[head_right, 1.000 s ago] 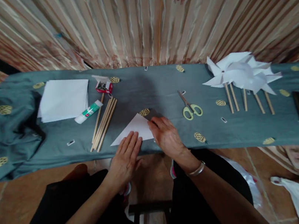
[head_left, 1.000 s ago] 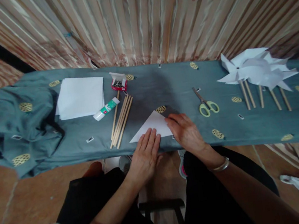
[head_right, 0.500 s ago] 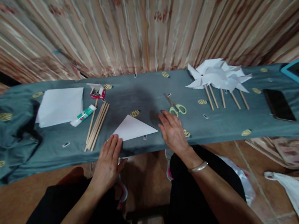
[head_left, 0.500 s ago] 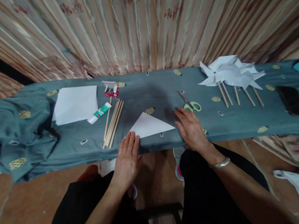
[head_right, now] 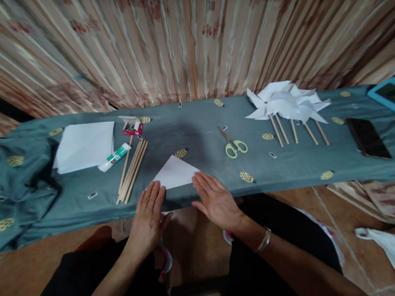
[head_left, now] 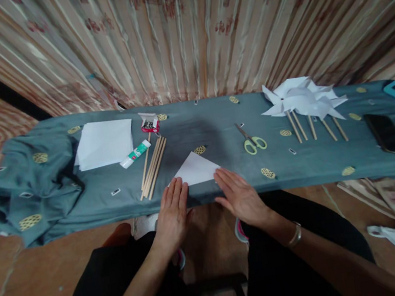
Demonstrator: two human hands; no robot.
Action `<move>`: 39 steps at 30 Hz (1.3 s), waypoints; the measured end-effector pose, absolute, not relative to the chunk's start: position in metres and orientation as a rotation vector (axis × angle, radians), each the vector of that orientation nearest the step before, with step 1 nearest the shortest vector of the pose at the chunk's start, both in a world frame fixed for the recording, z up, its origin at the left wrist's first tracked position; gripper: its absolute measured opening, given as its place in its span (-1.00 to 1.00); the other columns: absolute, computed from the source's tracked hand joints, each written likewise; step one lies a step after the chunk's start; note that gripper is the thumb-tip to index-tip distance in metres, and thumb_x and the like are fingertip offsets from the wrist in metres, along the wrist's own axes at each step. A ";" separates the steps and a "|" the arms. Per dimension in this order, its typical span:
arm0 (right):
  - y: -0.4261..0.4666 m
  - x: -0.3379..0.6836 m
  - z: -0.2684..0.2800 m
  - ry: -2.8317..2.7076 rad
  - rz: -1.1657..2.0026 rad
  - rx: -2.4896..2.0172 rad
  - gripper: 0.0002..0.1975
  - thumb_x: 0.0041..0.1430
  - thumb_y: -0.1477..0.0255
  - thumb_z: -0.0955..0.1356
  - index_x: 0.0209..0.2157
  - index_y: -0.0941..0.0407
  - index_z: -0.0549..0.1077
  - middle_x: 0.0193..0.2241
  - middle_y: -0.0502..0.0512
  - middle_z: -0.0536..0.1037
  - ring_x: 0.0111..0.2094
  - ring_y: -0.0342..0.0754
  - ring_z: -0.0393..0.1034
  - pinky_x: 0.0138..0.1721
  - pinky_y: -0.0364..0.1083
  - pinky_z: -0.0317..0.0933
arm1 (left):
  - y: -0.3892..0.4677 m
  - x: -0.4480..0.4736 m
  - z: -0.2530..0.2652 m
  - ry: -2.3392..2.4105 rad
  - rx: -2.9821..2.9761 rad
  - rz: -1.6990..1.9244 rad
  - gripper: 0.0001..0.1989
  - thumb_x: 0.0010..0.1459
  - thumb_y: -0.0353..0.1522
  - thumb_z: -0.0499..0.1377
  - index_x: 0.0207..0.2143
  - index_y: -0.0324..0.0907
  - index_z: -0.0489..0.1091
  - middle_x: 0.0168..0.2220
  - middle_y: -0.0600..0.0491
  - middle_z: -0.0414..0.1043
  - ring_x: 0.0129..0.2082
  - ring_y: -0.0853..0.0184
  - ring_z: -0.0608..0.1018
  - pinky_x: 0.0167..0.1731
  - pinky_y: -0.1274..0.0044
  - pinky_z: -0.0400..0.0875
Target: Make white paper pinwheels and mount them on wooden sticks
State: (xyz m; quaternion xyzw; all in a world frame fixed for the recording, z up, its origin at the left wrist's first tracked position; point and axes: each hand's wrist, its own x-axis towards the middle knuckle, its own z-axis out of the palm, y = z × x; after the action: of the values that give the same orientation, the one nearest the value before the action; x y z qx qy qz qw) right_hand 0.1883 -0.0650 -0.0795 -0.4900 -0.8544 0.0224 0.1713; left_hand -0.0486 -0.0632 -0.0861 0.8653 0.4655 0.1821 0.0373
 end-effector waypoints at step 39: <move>-0.043 0.178 -0.022 -2.162 -0.070 -1.477 -0.77 0.27 0.50 0.23 -0.10 0.18 0.46 -0.39 0.15 0.58 -0.31 0.03 0.41 -0.22 -0.01 0.31 | -0.033 0.017 -0.042 1.362 2.665 1.137 -0.25 0.21 -0.55 0.06 0.35 -0.03 -0.20 0.41 -0.17 -0.34 0.39 0.04 -0.19 0.26 0.05 -0.07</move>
State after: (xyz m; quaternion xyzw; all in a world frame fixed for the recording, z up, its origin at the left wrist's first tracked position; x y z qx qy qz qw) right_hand 0.1776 -0.0431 -0.0222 -0.5448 -0.7975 -0.0260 0.2580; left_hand 0.0166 -0.0329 -0.0425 0.8321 0.4252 0.3549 -0.0298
